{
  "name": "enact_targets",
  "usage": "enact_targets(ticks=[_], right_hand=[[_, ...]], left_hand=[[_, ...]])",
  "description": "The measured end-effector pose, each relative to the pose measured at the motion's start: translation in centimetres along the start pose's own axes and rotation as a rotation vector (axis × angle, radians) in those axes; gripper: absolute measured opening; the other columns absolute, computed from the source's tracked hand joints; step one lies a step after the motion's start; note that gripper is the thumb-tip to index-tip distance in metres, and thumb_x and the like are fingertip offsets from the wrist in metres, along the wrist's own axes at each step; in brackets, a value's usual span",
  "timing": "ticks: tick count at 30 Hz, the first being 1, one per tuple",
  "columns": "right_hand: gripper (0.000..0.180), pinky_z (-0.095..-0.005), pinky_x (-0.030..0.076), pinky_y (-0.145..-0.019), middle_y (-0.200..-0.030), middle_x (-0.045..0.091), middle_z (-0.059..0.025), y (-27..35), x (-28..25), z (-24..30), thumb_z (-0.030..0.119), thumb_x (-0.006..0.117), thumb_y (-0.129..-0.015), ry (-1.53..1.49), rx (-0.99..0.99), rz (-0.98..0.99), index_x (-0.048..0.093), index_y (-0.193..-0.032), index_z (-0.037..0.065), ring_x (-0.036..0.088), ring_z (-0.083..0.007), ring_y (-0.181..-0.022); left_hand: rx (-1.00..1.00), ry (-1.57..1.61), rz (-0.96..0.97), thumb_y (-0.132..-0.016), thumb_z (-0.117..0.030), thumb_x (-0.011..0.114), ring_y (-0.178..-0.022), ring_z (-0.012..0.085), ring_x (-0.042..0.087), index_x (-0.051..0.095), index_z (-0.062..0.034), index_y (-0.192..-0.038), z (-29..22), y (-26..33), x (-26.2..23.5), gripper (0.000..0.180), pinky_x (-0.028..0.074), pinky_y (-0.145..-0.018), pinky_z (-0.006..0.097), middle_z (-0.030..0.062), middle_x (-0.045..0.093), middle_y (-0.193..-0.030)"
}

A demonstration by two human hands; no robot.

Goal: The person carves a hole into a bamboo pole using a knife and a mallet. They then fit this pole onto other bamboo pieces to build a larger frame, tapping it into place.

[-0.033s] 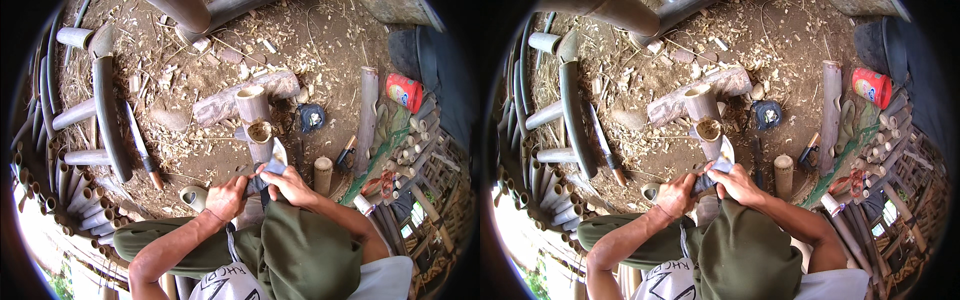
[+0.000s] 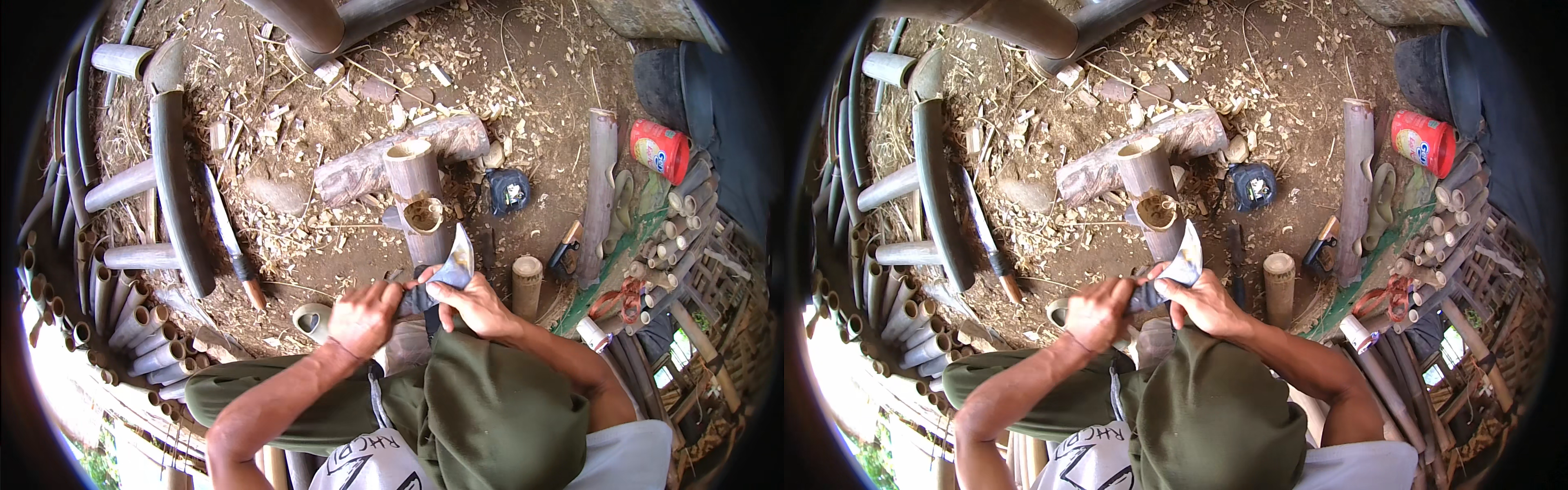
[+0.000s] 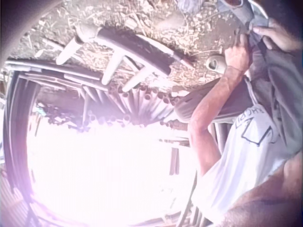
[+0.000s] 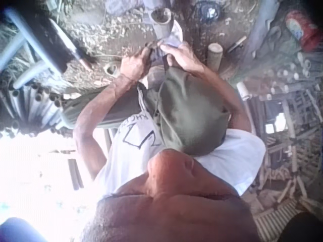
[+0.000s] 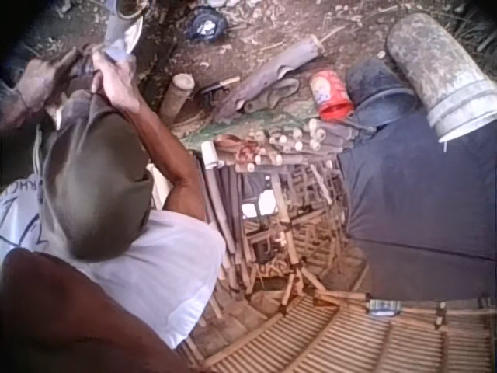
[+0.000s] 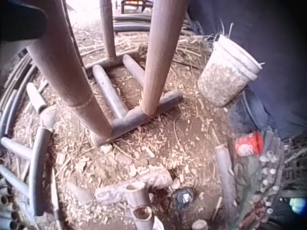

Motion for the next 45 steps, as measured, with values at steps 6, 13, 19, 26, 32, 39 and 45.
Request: enact_targets(ticks=[6, 13, 19, 26, 32, 39, 45], right_hand=[[0.026, -0.0312, 0.047, -0.056, -0.075, 0.061, -0.0051, -3.7, 2.4, -2.6, 0.02, 0.058, -0.098, -0.769, 0.213, 0.102, 0.059, -0.12, 0.005, 0.058, -0.0147, -0.056], [0.026, -0.0289, 0.045, -0.056, -0.077, 0.068, -0.0065, -3.3, -0.3, -1.2, 0.022, 0.059, -0.094, -0.087, 0.1, -0.195, 0.069, -0.099, -0.001, 0.056, -0.0132, -0.055], [0.034, -0.0385, 0.052, -0.065, -0.069, 0.069, -0.0119, -3.3, -2.3, -0.2, 0.03, 0.052, -0.096, 0.515, -0.073, -0.51, 0.067, -0.088, 0.0, 0.067, -0.0274, -0.065], [0.03, -0.0434, 0.053, -0.064, -0.07, 0.067, -0.0183, -2.5, -1.0, -1.1, 0.027, 0.05, -0.097, 0.396, -0.189, -0.449, 0.061, -0.096, -0.001, 0.068, -0.0341, -0.067], [0.022, -0.0353, 0.056, -0.066, -0.106, 0.065, -0.0135, -7.0, 3.6, -0.2, 0.02, 0.049, -0.102, -0.012, -0.123, -0.072, 0.055, -0.112, 0.001, 0.064, -0.0217, -0.075], [0.026, -0.0393, 0.056, -0.086, -0.107, 0.067, -0.0116, -6.4, 1.8, 2.1, 0.024, 0.045, -0.103, -1.154, -0.231, 0.212, 0.054, -0.121, 0.006, 0.067, -0.02, -0.087], [0.042, -0.0406, 0.053, -0.081, -0.086, 0.065, -0.0025, -6.2, 1.9, 3.3, 0.043, 0.039, -0.104, -1.366, -0.098, 0.469, 0.057, -0.118, 0.007, 0.066, -0.0198, -0.08]], left_hand=[[0.0, -0.217, 0.261, -0.075, -0.016, 0.068, -0.077, 0.0328, 0.069, 0.055, -0.0094, -0.097, 1.5, -2.8, -6.7, 0.026, 0.055, -0.067, 0.045, 0.0119, 0.066, -0.085], [-0.202, 0.21, 0.26, -0.076, -0.019, 0.07, -0.073, 0.0391, 0.069, 0.058, -0.0058, -0.11, 1.8, -2.1, 0.5, 0.039, 0.056, -0.071, 0.048, 0.021, 0.069, -0.078], [-0.421, 0.715, 0.015, -0.08, -0.018, 0.065, -0.076, 0.0441, 0.068, 0.047, -0.002, -0.135, -2.9, -3.3, 7.0, 0.06, 0.056, -0.072, 0.046, 0.029, 0.067, -0.085], [-0.325, 0.835, -0.069, -0.078, -0.024, 0.07, -0.085, 0.0417, 0.069, 0.041, -0.0035, -0.141, -2.7, -2.1, 6.3, 0.072, 0.055, -0.078, 0.047, 0.0277, 0.069, -0.093], [-0.32, 0.163, -0.02, -0.079, -0.041, 0.071, -0.068, 0.032, 0.071, 0.066, -0.0056, -0.093, 5.5, -2.7, -1.7, 0.039, 0.058, -0.068, 0.042, 0.0154, 0.071, -0.081], [-0.021, -0.643, 0.332, -0.083, -0.019, 0.066, -0.066, 0.0201, 0.069, 0.071, -0.0123, -0.078, -3.3, -11.5, -13.2, 0.009, 0.055, -0.061, 0.035, 0.0053, 0.07, -0.073], [0.074, -0.857, 0.412, -0.085, -0.023, 0.07, -0.066, 0.0171, 0.068, 0.074, -0.0136, -0.077, -7.3, -15.2, -14.9, 0.013, 0.053, -0.059, 0.032, 0.0035, 0.071, -0.073]])
Point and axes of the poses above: each hand's wrist, its own y-axis away from the middle knuckle, its own x-axis out of the palm, z = x × y, the point moved 6 cm from there along -y, towards the middle knuckle
